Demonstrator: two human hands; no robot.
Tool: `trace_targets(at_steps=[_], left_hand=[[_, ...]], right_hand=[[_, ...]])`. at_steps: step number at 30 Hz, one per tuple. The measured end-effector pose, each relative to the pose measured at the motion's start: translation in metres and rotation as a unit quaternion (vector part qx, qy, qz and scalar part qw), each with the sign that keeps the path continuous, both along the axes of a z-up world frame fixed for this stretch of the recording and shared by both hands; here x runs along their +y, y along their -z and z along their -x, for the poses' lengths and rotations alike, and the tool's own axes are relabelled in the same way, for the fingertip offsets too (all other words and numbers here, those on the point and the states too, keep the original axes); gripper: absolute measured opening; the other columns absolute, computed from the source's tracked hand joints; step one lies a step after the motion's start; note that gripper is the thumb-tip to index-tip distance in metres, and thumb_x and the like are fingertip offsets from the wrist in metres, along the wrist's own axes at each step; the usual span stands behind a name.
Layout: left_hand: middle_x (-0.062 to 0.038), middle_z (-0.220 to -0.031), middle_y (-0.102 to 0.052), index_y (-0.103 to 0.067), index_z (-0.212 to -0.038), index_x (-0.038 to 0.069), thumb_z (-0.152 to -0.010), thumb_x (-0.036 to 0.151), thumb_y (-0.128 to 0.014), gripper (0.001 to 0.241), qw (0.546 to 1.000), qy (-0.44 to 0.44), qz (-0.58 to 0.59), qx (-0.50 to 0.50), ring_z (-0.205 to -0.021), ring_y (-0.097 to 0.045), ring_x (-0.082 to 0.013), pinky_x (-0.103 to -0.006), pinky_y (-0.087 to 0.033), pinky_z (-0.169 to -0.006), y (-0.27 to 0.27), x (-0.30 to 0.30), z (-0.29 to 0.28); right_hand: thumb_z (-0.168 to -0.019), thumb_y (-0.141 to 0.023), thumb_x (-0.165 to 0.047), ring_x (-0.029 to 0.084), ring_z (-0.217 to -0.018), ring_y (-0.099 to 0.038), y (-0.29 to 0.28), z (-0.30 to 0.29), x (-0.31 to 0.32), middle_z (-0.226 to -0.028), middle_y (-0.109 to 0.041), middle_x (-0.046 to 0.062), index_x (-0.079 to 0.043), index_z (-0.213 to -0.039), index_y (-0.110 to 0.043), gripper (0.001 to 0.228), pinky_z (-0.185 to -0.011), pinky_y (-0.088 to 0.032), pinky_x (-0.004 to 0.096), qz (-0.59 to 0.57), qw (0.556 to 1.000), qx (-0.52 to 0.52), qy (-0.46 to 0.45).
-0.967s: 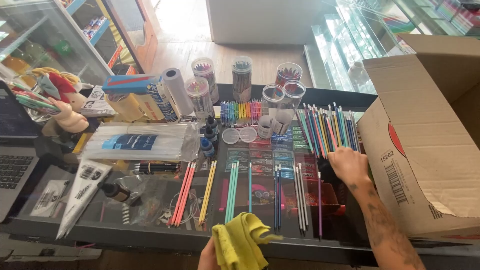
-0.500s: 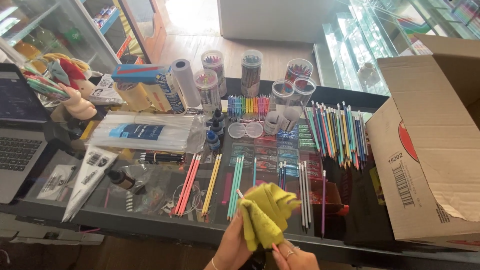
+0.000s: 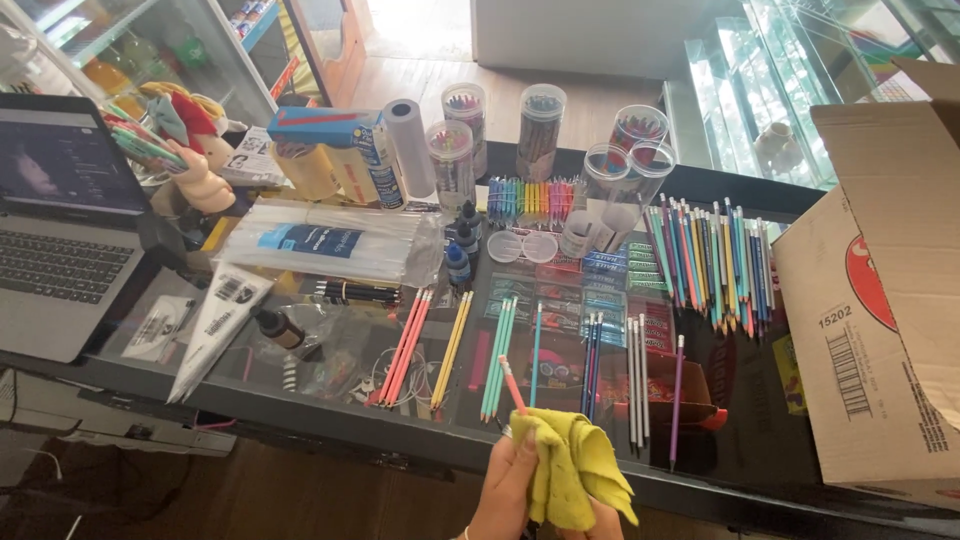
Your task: Inspecting and cleaning individual pens and pencils with a cloth on a shop counter.
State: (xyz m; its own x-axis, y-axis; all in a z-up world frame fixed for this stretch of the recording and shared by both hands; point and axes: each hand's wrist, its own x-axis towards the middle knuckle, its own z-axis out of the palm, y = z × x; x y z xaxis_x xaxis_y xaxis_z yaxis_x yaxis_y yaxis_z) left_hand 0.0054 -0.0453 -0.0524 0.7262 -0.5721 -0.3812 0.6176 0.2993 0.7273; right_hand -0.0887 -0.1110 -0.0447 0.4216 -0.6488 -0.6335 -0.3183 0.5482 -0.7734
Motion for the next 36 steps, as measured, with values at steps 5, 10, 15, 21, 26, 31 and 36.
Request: trace_targets(at_steps=[5, 10, 15, 21, 26, 31, 36], left_hand=[[-0.006, -0.084, -0.064, -0.063, -0.095, 0.007, -0.109, 0.034, -0.063, 0.030, 1.000, -0.003, 0.019, 0.003, -0.080, -0.070, -0.0219, -0.0360, -0.056, -0.068, 0.039, 0.019, 0.005], [-0.004, -0.086, -0.059, -0.062, -0.095, 0.010, -0.108, 0.035, -0.065, 0.028, 0.999, 0.035, -0.021, -0.004, -0.084, -0.068, -0.0199, -0.0351, -0.056, -0.074, 0.043, 0.043, -0.007], [0.000, -0.094, -0.066, -0.066, -0.118, 0.008, -0.108, 0.032, -0.062, 0.027, 0.987, 0.144, 0.038, -0.066, -0.089, -0.067, -0.0118, -0.0282, -0.055, -0.080, -0.003, 0.046, 0.002], [0.001, -0.105, -0.067, -0.064, -0.146, 0.008, -0.109, 0.030, -0.059, 0.044, 0.979, 0.200, 0.034, -0.021, -0.101, -0.066, -0.0096, -0.0259, -0.054, -0.089, -0.009, 0.047, 0.007], [0.003, -0.092, -0.060, -0.061, -0.102, 0.012, -0.113, 0.033, -0.058, 0.024, 0.970, 0.213, -0.044, -0.111, -0.086, -0.059, -0.0091, -0.0268, -0.049, -0.080, -0.017, 0.062, 0.005], [0.004, -0.083, -0.059, -0.061, -0.093, 0.012, -0.112, 0.035, -0.059, 0.030, 0.973, 0.201, -0.040, -0.107, -0.078, -0.060, -0.0082, -0.0249, -0.049, -0.073, -0.028, 0.076, 0.003], [-0.003, -0.085, -0.067, -0.066, -0.097, 0.007, -0.109, 0.032, -0.061, 0.029, 0.981, 0.161, -0.060, -0.084, -0.080, -0.068, -0.0136, -0.0293, -0.055, -0.076, -0.026, 0.083, 0.001]], right_hand=[[-0.097, -0.067, -0.045, 0.009, -0.098, -0.086, 0.036, -0.008, -0.089, -0.107, -0.092, -0.001, -0.023, -0.122, -0.089, 0.040, -0.090, -0.064, 0.024, 0.106, 0.884, 0.135, -0.435], [-0.105, -0.052, -0.039, 0.010, -0.119, -0.079, -0.042, 0.002, -0.129, -0.127, -0.082, -0.006, -0.027, -0.149, -0.071, 0.049, -0.102, -0.056, 0.031, 0.233, 0.768, 0.009, -0.596], [-0.106, -0.050, -0.034, 0.019, -0.121, -0.048, -0.057, -0.020, -0.079, -0.121, -0.067, 0.002, -0.012, -0.146, -0.075, 0.052, -0.102, -0.033, 0.038, 0.227, 0.857, -0.167, -0.432], [-0.109, -0.060, -0.025, 0.017, -0.081, -0.060, -0.038, -0.040, -0.058, -0.082, -0.065, 0.004, -0.007, -0.075, -0.065, 0.039, -0.087, -0.046, 0.034, 0.173, 0.887, -0.252, -0.348], [-0.109, -0.062, -0.026, 0.012, -0.061, -0.036, -0.035, -0.050, -0.066, -0.074, -0.050, 0.001, -0.003, -0.078, -0.071, 0.040, -0.060, -0.029, 0.027, 0.156, 0.909, -0.254, -0.291], [-0.110, -0.060, -0.025, 0.016, -0.065, -0.039, -0.052, -0.063, -0.064, -0.073, -0.057, 0.004, -0.002, -0.076, -0.072, 0.042, -0.066, -0.032, 0.030, 0.174, 0.899, -0.270, -0.298], [-0.110, -0.060, -0.024, 0.015, -0.065, -0.041, -0.050, -0.078, -0.058, -0.075, -0.055, 0.003, -0.003, -0.078, -0.071, 0.040, -0.064, -0.034, 0.028, 0.161, 0.884, -0.304, -0.318]])
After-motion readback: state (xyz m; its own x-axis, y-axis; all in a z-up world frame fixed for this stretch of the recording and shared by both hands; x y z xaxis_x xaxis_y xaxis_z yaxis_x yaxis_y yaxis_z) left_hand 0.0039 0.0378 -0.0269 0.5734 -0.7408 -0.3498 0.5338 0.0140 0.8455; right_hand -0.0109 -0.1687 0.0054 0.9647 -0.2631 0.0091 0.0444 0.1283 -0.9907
